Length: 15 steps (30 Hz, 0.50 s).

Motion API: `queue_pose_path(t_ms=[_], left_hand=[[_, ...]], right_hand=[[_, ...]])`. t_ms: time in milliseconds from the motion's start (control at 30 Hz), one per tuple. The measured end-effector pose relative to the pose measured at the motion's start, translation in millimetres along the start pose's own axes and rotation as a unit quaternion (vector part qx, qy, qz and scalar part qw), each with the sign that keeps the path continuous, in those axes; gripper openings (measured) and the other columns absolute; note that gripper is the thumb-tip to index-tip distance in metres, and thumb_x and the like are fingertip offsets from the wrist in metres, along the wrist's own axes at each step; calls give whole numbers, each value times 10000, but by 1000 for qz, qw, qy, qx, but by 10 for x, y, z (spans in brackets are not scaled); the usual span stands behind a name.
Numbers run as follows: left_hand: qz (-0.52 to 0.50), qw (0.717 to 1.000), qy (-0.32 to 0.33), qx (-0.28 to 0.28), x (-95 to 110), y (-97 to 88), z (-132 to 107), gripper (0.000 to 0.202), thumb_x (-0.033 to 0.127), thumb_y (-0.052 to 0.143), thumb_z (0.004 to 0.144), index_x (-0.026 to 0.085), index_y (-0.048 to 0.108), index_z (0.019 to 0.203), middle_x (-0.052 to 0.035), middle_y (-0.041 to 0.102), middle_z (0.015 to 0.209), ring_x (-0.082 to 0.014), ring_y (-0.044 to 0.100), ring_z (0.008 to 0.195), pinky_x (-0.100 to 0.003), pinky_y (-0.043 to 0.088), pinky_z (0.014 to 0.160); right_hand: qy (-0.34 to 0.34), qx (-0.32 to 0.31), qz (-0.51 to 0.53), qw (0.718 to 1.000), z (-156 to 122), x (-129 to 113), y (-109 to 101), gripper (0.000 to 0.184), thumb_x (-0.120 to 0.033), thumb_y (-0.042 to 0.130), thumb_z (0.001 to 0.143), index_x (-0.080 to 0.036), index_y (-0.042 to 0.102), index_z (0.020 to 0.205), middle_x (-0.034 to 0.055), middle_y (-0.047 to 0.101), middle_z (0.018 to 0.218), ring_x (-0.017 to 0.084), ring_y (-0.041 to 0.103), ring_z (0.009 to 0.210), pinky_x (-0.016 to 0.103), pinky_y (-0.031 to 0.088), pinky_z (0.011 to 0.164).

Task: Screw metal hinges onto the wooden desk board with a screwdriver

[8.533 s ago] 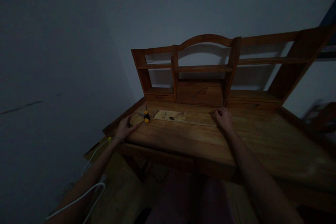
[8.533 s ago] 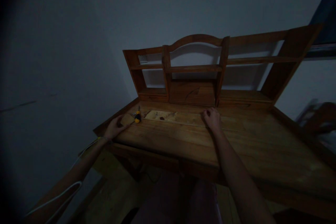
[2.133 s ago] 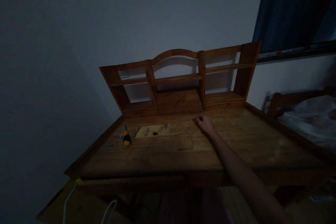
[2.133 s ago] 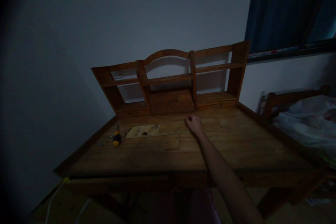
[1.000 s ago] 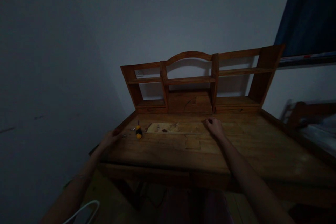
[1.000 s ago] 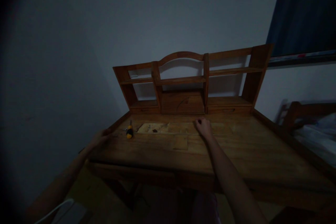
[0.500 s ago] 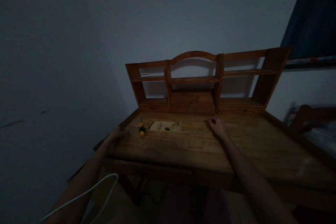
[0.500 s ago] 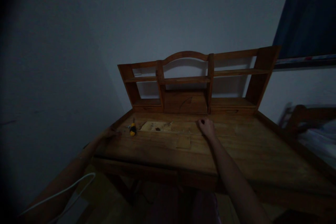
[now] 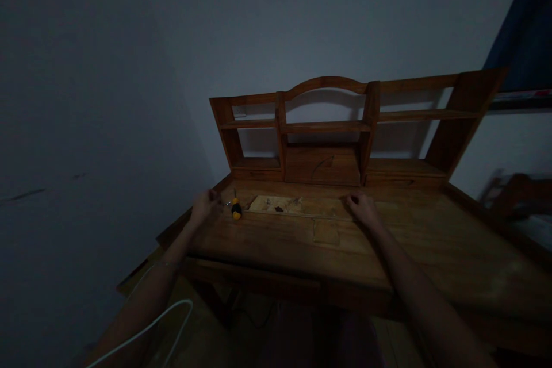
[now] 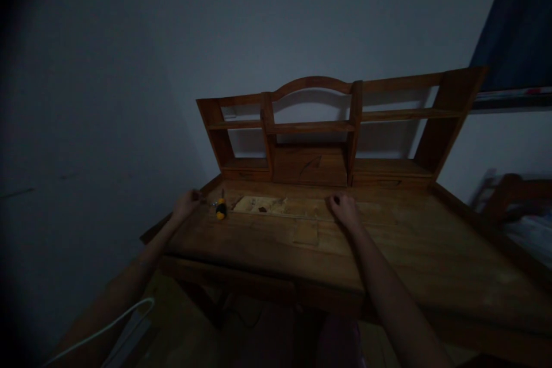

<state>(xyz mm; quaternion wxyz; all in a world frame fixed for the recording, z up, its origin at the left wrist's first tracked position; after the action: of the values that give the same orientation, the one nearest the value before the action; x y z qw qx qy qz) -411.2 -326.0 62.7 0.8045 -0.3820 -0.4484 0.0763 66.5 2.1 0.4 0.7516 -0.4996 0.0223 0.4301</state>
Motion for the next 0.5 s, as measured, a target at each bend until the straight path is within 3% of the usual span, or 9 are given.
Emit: queue_pose_path(t_ms=[67,133,267,333,433,500], left_hand=[[-55,998,5,3,334,111,115,187,256,699,714,167,580,827,-74,682,843,-259,633,935,-354,450,854],[-149,988,25,-14,796,381,176,236,279,722,723,164,599,889,-71,701,874,-231,648,907,-339,480,846],[-353,928,55,-105,1812,1322,-13,280,266,800,664,158,620,850,-66,709,831,-194,677,815,-324,538,800],[-408,900,49,-144,2181,1817,-227,308,265,837,624,151,614,804,-58,701,763,-183,680,745,-329,558,754],[-470,862,31,-186,2458,2382,-553,323,269,862,599,141,614,762,-58,695,719,-173,673,662,-332,566,680],[-499,841,21,-207,2493,2609,-711,319,271,867,595,134,615,732,-55,691,691,-163,663,619,-325,566,652]], right_hand=[[-7,-5,-1,1000,1,-30,-2,313,-317,487,910,-156,756,916,128,732,969,223,649,845,284,427,751],[-11,-7,1,1000,4,-49,-6,311,-306,480,913,-157,753,927,120,733,966,217,650,854,274,429,750],[-13,-6,-3,1000,9,-59,-16,322,-329,465,925,-168,744,918,109,733,961,219,655,858,279,439,758],[-15,-7,-10,1000,11,-62,-14,335,-345,452,934,-170,736,899,112,731,955,224,658,857,290,445,760],[-27,-9,-13,999,12,-96,-6,353,-353,420,959,-177,725,939,115,730,996,226,667,903,298,454,794],[-41,-5,-8,999,7,-145,-8,369,-371,399,979,-183,716,983,117,730,1022,233,670,923,312,458,812]])
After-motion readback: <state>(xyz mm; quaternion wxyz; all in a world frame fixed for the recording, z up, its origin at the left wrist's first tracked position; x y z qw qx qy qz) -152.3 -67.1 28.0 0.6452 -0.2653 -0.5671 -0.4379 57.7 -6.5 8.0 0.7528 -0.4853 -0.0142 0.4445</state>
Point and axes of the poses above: each hand's wrist, its own z-axis towards the middle knuckle, its own y-axis out of the palm, x = y × z, the point moved 6 cm from there along z, towards the middle knuckle
